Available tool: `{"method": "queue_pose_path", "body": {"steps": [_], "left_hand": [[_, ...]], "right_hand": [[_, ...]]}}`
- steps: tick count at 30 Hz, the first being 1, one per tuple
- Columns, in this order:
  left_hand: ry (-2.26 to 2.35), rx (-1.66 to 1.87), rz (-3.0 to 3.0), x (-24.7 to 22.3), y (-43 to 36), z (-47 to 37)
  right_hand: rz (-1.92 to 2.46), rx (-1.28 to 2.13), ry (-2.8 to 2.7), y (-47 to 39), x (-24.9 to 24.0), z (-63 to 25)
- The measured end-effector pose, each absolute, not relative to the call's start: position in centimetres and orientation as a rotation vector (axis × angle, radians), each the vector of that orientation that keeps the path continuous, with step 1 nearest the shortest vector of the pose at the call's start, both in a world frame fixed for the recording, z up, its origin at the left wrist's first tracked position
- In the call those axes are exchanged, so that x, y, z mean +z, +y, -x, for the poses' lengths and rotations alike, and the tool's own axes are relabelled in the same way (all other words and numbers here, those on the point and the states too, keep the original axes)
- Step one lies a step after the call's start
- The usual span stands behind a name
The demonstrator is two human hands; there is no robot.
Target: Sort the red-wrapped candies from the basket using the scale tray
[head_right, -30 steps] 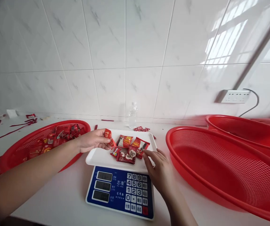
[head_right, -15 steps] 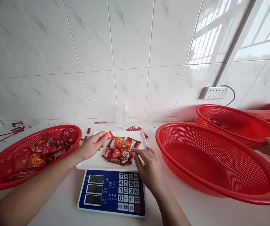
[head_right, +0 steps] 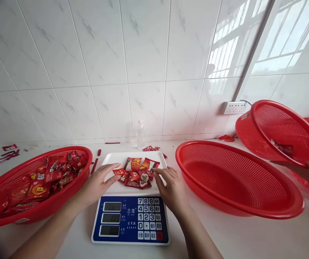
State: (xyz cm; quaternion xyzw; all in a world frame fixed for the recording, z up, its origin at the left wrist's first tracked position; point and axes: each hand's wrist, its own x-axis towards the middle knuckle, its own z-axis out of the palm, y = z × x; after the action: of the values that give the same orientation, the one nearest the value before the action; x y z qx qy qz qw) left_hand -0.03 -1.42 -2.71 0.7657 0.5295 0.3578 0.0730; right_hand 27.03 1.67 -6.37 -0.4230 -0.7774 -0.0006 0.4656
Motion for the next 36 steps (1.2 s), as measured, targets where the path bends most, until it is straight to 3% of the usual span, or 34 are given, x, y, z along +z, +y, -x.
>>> {"method": "queue_pose_path", "body": {"steps": [5, 8, 17, 25, 36], "left_hand": [[1.598, 1.803, -2.193, -4.7, -2.9, 2.1], [1.579, 2.010, -2.064, -6.2, -3.4, 3.7], [1.587, 1.953, -1.647, -6.6, -3.8, 4.1], [1.583, 1.855, -1.593, -6.8, -4.0, 3.8], [1.516, 1.820, -1.516, -6.7, -4.4, 3.2]], "right_hand": [[1.177, 0.103, -2.070, 1.4, -5.8, -26.4], [1.268, 0.162, -2.165, 1.8, -5.1, -26.1], [1.557, 0.239, -2.233, 6.3, -2.9, -25.6], [1.520, 0.106, -2.019, 7.5, -2.7, -25.6], [1.587, -0.291, -1.689, 6.8, 0.8, -35.9]]}}
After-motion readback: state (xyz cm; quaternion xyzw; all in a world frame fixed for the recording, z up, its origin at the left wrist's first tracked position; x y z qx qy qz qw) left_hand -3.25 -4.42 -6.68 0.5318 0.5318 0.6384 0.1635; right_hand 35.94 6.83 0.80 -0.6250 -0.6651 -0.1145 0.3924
